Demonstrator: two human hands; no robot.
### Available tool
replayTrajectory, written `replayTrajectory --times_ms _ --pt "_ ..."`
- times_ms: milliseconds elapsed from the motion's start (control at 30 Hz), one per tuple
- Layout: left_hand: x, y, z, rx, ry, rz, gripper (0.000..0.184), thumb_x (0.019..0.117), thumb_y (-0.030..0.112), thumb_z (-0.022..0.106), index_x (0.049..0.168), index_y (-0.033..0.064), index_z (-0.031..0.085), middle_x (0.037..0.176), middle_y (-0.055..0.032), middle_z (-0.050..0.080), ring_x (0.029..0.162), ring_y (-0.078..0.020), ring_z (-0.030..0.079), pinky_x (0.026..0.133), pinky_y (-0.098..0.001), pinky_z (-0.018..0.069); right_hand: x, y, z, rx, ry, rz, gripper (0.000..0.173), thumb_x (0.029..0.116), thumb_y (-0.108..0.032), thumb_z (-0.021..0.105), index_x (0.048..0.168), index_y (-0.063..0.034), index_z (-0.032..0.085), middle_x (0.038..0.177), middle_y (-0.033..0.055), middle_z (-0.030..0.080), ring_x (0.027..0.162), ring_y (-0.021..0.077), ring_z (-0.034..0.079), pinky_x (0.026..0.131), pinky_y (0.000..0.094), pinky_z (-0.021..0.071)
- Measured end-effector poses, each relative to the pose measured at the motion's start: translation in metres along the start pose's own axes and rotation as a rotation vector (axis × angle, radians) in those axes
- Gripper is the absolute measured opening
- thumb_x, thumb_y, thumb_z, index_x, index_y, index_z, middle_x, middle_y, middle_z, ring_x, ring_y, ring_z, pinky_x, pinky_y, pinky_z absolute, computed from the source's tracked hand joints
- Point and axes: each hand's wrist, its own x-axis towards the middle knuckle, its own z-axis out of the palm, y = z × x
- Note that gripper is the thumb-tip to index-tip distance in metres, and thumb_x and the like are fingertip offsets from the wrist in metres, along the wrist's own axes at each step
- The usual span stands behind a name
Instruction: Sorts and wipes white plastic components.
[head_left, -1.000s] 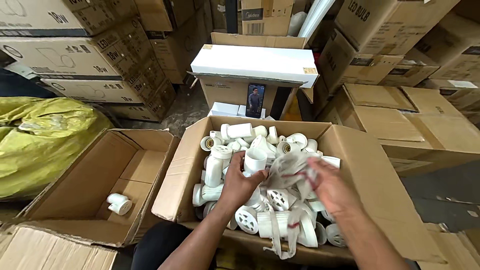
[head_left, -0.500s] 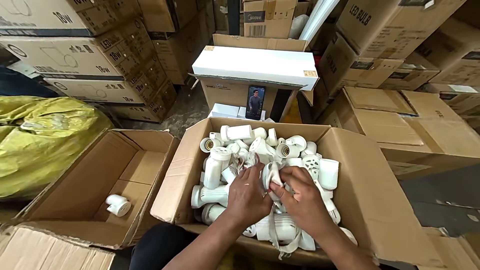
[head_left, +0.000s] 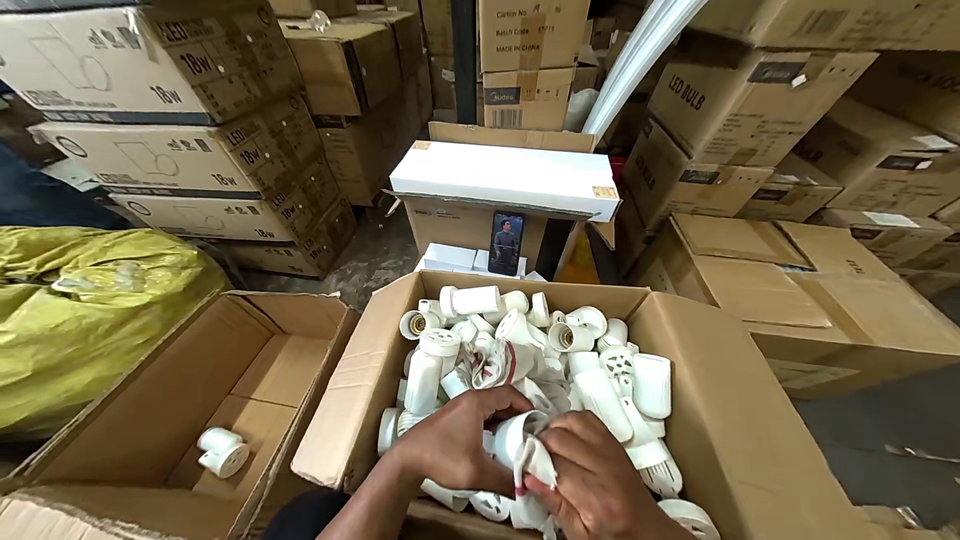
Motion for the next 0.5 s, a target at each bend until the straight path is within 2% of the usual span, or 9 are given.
replayTrajectory --times_ms 67,100,167,200,333,367,433,500 --pt "0.001 -0.002 0.007 0.184 0.072 -0.077 0.061 0.0752 0.022 0.083 0.129 0.0074 0.06 0.111 -0.0044 0.071 0.1 -0.0119 0.069 0.089 -0.0372 0.0591 -0.006 0.005 0.007 -0.043 0.028 0.081 0.037 0.1047 -0.037 0.054 0.081 -0.0131 0.068 0.09 0.0012 0.07 0.099 0.0164 0.064 0.09 0.034 0.0492" --pt "0.002 -0.003 0.014 0.315 0.134 -0.123 0.063 0.0766 0.027 0.083 0.132 0.0104 0.059 0.11 -0.0054 0.072 0.098 -0.0162 0.071 0.087 -0.0442 0.0596 -0.009 0.009 0.012 -0.073 0.05 0.128 0.038 0.1044 -0.037 0.053 0.079 -0.0131 0.068 0.09 0.0006 0.071 0.1 0.0159 0.065 0.093 0.0349 0.0494" --pt "0.007 -0.004 0.033 0.541 0.282 -0.188 0.067 0.0777 0.035 0.082 0.136 0.0113 0.058 0.102 -0.0101 0.074 0.089 -0.0273 0.073 0.076 -0.0569 0.0588 -0.013 0.017 0.019 -0.12 0.092 0.21 0.039 0.1029 -0.037 0.053 0.077 -0.0133 0.07 0.09 -0.0003 0.073 0.101 0.0162 0.066 0.095 0.0374 0.049" --pt "0.009 -0.006 0.042 0.63 0.357 -0.199 0.067 0.0775 0.036 0.082 0.135 0.0104 0.059 0.099 -0.0113 0.074 0.084 -0.0299 0.074 0.071 -0.0583 0.0585 -0.013 0.018 0.021 -0.139 0.106 0.251 0.039 0.1026 -0.036 0.052 0.076 -0.0134 0.07 0.089 -0.0004 0.072 0.101 0.0168 0.066 0.095 0.0389 0.0483" --pt "0.022 -0.015 0.065 0.958 0.595 -0.114 0.063 0.0638 0.029 0.083 0.12 0.0055 0.065 0.09 -0.0091 0.073 0.07 -0.0272 0.072 0.055 -0.0486 0.0574 -0.003 0.009 0.024 -0.228 0.131 0.442 0.037 0.0998 -0.033 0.052 0.076 -0.0128 0.072 0.087 0.0001 0.073 0.1 0.0217 0.067 0.094 0.0455 0.0483" --pt "0.025 -0.017 0.069 1.035 0.646 -0.102 0.061 0.0627 0.028 0.082 0.117 0.0046 0.067 0.09 -0.0092 0.072 0.071 -0.0268 0.072 0.055 -0.0466 0.0572 0.001 0.005 0.025 -0.25 0.134 0.483 0.036 0.0989 -0.032 0.053 0.076 -0.0123 0.073 0.086 0.0011 0.072 0.099 0.0232 0.067 0.093 0.0467 0.0483" --pt "0.031 -0.021 0.077 1.174 0.732 -0.125 0.051 0.0694 0.027 0.079 0.114 0.0046 0.069 0.093 -0.0104 0.073 0.078 -0.0271 0.073 0.061 -0.0433 0.0586 0.007 0.001 0.027 -0.257 0.119 0.567 0.032 0.0966 -0.027 0.055 0.076 -0.0103 0.073 0.085 0.0039 0.072 0.098 0.0264 0.068 0.091 0.0497 0.0483" --pt "0.033 -0.028 0.077 1.186 0.737 -0.141 0.047 0.0721 0.024 0.077 0.114 0.0046 0.069 0.095 -0.0116 0.073 0.082 -0.0285 0.074 0.065 -0.0443 0.0593 0.009 0.001 0.029 -0.17 0.074 0.648 0.03 0.0969 -0.023 0.057 0.078 -0.0057 0.073 0.087 0.0083 0.073 0.099 0.0302 0.068 0.088 0.0521 0.05"
